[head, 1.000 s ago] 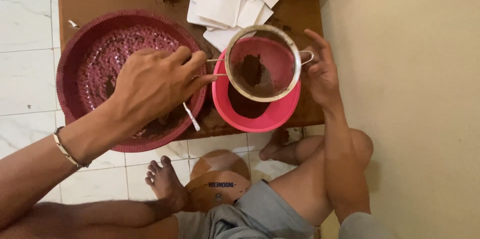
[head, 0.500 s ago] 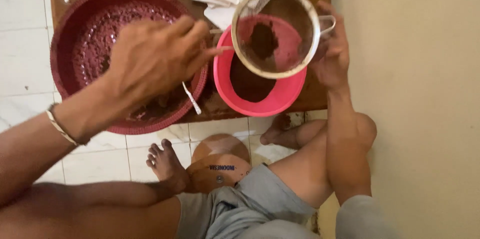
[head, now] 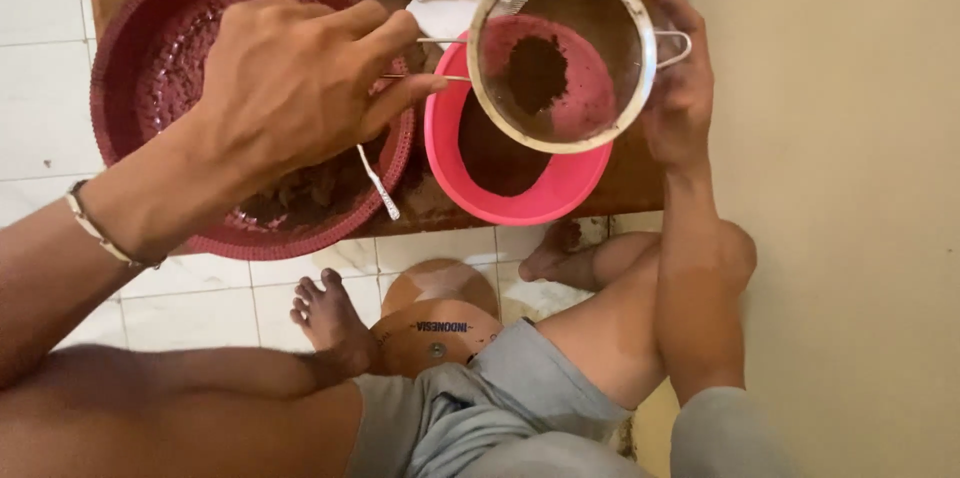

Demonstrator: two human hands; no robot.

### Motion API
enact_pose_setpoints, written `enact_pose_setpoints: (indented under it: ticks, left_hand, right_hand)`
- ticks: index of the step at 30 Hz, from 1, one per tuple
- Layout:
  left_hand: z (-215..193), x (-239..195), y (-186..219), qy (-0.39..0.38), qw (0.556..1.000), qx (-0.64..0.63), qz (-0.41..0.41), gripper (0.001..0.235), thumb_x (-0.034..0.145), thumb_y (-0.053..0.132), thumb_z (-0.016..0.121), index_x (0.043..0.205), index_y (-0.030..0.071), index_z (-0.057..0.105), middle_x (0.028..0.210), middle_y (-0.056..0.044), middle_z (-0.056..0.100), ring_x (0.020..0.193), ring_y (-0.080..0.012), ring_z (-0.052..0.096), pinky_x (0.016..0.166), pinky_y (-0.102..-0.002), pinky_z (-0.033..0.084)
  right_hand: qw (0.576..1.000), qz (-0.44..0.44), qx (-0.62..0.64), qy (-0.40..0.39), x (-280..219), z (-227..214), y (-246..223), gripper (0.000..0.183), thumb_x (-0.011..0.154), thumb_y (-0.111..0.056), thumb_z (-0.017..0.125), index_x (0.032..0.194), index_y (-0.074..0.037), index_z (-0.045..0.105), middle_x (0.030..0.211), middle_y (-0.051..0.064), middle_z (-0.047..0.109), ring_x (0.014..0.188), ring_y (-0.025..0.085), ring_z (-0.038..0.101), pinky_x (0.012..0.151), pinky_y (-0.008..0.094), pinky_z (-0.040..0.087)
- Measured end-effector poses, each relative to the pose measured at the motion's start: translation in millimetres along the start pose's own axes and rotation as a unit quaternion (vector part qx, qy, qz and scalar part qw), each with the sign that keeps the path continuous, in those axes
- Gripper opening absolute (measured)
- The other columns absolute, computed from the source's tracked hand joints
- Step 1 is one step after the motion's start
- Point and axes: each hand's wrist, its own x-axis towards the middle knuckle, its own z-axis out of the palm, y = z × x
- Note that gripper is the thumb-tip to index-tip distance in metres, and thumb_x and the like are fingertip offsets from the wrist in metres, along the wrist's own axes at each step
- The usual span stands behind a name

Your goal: The person sits on the floor and uses a spoon to scoop a dark brown powder from a large red bowl into a metal sieve. They then shake the sieve over a pink bowl to sift the powder, repeating this process multiple times.

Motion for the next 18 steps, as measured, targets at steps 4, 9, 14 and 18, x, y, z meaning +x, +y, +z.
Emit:
enact_pose_setpoints:
  ticks: [4,9,14,18]
  left_hand:
    - [-7.8,4.2,2.7,0.022,1.000,0.008,0.017,0.048,0.119,0.069,0.051,0.105,0.025,0.067,0.082,0.013,0.068,0.052,-0.0036,0.061,0.041,-0.019,0.037]
    - [-12.3,3.6,6.3,0.021,1.000,-0.008,0.020,0.040,0.119,0.060,0.059,0.105,0.023,0.066,0.090,0.011,0.068,0.059,-0.0081,0.067,0.047,-0.022,0.044]
    - [-8.1,7.2,7.9,-0.044,0.999,-0.020,0.022,0.048,0.116,0.065,0.045,0.113,0.023,0.069,0.093,0.009,0.072,0.047,-0.0050,0.062,0.035,-0.018,0.040]
    - [-8.9,5.1,5.5,-0.014,1.000,-0.025,-0.012,0.059,0.117,0.075,0.043,0.101,0.025,0.068,0.082,0.012,0.069,0.038,-0.0050,0.043,0.036,-0.020,0.033]
  right_hand:
    - [0.994,0.072,0.073,0.041,-6.0,-12.8,13.6,0.089,0.089,-0.052,0.074,0.160,-0.014,0.036,0.098,-0.008,0.049,0.091,0.001,0.047,0.088,0.017,0.043]
    - [0.997,0.043,-0.049,0.038,-3.7,-4.6,3.6,0.118,0.078,-0.088,0.059,0.161,-0.008,0.034,0.104,-0.001,0.052,0.090,0.006,0.045,0.085,0.023,0.038]
    - [0.996,0.066,0.035,0.040,-4.7,-17.3,20.0,0.114,0.076,-0.082,0.070,0.162,-0.016,0.036,0.098,-0.003,0.055,0.078,0.000,0.047,0.067,0.013,0.038]
    - [0.994,0.064,0.087,0.033,-2.7,-12.8,18.2,0.118,0.073,-0.078,0.079,0.162,-0.013,0.036,0.098,-0.007,0.054,0.093,0.004,0.053,0.085,0.022,0.041]
